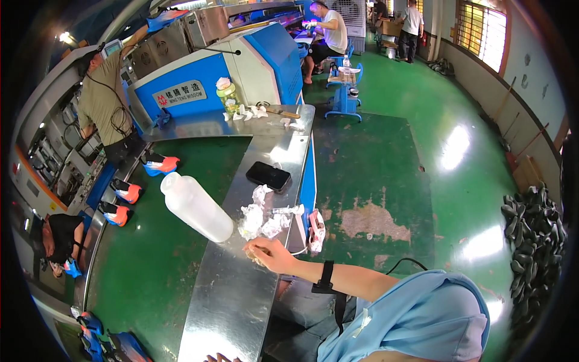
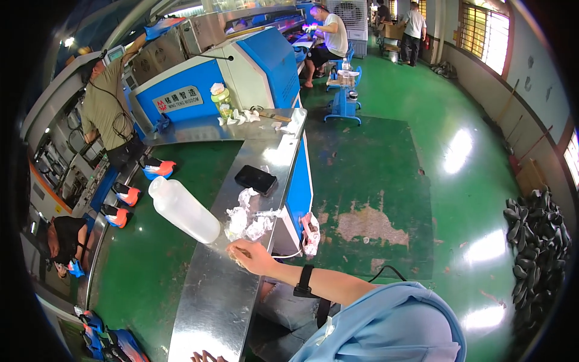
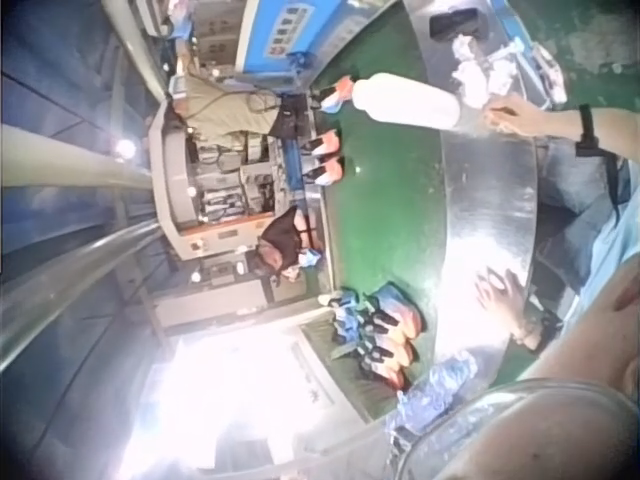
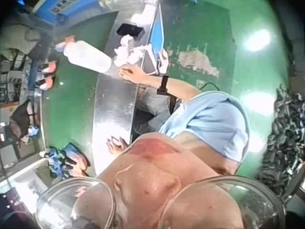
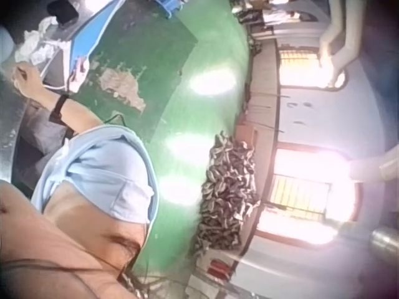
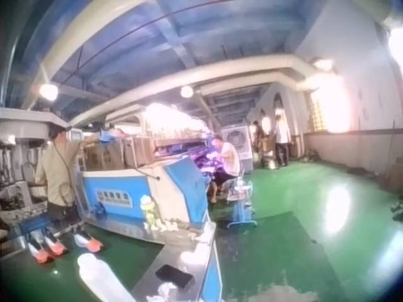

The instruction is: Applying adhesive to the edge of a shoe sole using a syringe.

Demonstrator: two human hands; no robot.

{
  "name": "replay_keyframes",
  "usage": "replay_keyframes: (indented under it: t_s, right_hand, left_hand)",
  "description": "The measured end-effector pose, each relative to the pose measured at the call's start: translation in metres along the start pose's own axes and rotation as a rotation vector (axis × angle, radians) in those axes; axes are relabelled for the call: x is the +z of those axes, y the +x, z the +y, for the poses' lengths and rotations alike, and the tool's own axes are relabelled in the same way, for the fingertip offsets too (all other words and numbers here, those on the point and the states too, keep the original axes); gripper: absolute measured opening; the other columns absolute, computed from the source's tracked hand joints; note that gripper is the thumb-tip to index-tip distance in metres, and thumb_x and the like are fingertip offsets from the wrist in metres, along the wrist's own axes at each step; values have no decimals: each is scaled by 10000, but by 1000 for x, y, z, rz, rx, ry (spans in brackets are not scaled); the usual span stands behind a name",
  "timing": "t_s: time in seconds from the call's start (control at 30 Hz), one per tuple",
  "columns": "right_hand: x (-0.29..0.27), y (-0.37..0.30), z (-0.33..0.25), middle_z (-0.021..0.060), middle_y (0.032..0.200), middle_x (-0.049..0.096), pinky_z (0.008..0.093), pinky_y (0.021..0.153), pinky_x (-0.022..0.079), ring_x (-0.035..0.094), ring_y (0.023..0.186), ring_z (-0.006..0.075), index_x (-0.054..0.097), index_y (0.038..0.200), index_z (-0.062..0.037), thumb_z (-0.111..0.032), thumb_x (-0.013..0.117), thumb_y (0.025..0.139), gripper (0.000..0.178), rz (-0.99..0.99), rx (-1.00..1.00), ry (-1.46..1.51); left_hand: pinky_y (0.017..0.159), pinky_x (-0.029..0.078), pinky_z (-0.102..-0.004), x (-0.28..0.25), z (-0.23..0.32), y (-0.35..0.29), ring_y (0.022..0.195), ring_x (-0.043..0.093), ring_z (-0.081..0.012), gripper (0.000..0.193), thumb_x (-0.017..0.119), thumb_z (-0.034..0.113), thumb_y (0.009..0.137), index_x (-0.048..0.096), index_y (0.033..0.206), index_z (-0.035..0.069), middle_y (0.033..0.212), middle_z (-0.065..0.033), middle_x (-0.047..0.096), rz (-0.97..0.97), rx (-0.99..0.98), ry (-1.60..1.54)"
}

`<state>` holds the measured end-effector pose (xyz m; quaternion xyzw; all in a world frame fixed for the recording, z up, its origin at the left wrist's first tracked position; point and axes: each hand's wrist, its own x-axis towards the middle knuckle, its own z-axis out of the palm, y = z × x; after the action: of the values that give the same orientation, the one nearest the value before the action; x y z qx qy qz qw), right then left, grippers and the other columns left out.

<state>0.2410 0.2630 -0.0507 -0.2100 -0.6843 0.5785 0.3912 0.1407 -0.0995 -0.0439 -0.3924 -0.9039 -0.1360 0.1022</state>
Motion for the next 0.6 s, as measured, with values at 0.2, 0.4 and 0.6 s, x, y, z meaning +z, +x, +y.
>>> replay_keyframes:
  t_s: [0.2, 0.4, 0.6]
  right_hand:
    - [0, -4, 2, 35, 749, 546, 248, 582, 427, 505, 616, 90, 581, 1003, -49, -188, 458, 921, 202, -28, 6, 43]
    - [0, -7, 8, 30, 765, 548, 233, 580, 424, 510, 641, 72, 587, 998, -48, -171, 445, 925, 202, -15, -65, 70]
    - [-3, -1, 2, 28, 809, 580, 229, 625, 446, 530, 698, 79, 569, 998, -1, -153, 419, 936, 221, 6, 53, 323]
  left_hand:
    - [919, 323, -556, -2, 2, 1, 1175, 411, -414, 480, 599, 364, 781, 554, 1158, 71, 1217, -245, 485, 28, 9, -5]
    - [939, 318, -550, -10, 10, 4, 1157, 421, -429, 465, 626, 339, 765, 564, 1127, 54, 1208, -250, 488, 5, -24, -45]
    - [993, 272, -483, -9, 17, 10, 1225, 352, -363, 428, 654, 188, 705, 576, 1107, 67, 1276, -149, 460, 2, -172, -79]
